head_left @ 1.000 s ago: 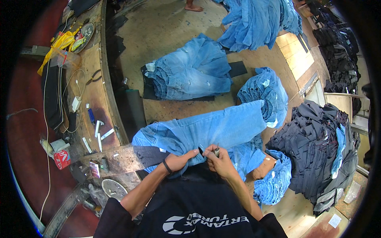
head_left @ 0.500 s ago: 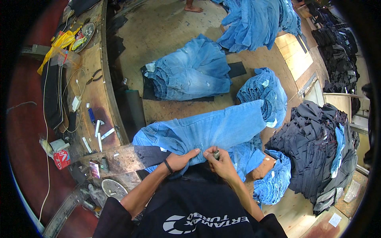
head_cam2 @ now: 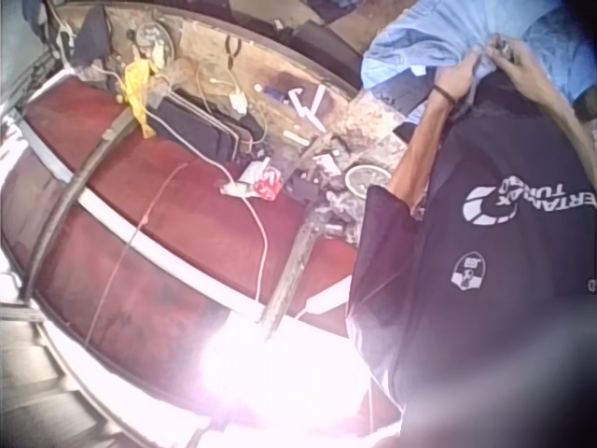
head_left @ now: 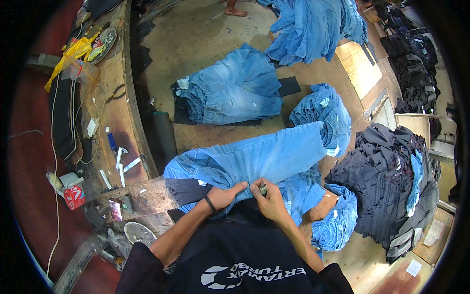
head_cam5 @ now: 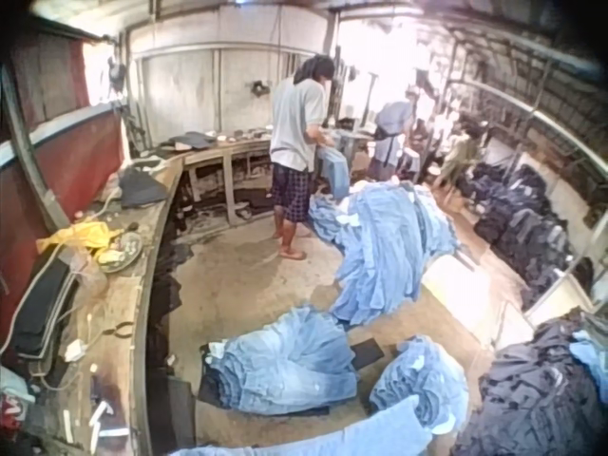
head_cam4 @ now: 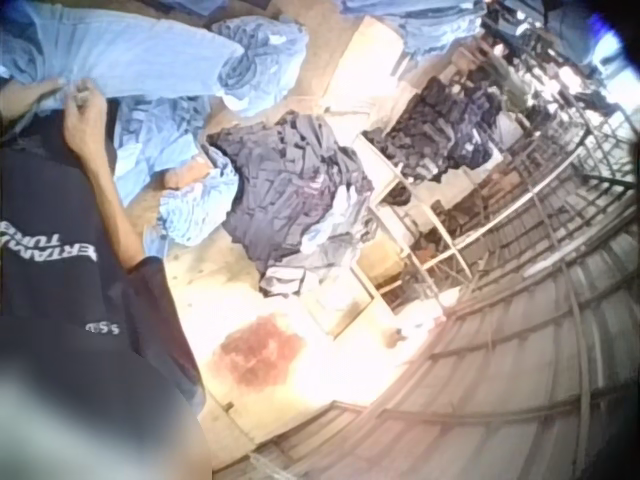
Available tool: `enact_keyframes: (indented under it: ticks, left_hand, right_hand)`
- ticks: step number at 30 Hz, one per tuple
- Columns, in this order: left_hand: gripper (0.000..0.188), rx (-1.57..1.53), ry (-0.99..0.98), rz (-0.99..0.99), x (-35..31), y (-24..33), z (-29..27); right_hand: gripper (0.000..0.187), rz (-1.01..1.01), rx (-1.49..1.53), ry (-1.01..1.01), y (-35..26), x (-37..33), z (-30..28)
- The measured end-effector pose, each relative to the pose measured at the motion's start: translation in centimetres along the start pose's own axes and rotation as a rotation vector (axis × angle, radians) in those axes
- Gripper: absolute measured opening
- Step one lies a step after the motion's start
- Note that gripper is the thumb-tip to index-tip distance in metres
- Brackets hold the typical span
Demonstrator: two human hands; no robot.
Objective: The person uses a small metal tool to scrape and abrade the surface of a light blue denim pant leg, creating a worn, distressed look. They repeatedly scrape specific areas, then use a white marker to draw lines on the fabric, and continue scraping along those lines.
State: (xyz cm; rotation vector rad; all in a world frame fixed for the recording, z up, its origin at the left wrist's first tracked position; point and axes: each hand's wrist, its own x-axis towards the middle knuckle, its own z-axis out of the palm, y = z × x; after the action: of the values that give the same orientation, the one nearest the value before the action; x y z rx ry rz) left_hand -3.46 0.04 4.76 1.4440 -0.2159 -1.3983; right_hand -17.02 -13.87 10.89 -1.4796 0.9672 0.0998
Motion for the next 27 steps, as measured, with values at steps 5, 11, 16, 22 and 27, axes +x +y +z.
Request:
enact_keyframes:
  ticks: [5,11,16,22,27]
  left_hand:
    - [0.039,-0.060,-0.002,0.022,-0.61,0.09,0.04]
    - [0.039,-0.025,-0.021,0.022,-0.76,0.16,-0.28]
    - [0.037,0.020,-0.015,0.070,-0.44,-0.18,-0.28]
    - [0.035,0.005,-0.002,0.120,-0.56,-0.54,-0.14]
    - [0.034,-0.008,-0.007,0.116,-0.44,-0.72,-0.27]
  right_hand:
    - [0.021,0.057,0.081,-0.010,-0.01,-0.01,0.22]
    - [0.021,0.126,0.196,-0.021,-0.11,0.04,0.12]
    - [0.020,-0.012,0.052,-0.023,-0.17,0.14,0.44]
    - [0.020,0.255,0.379,0.004,-0.31,-0.08,0.77]
    - [0.020,0.039,0.106,-0.021,-0.45,-0.02,0.73]
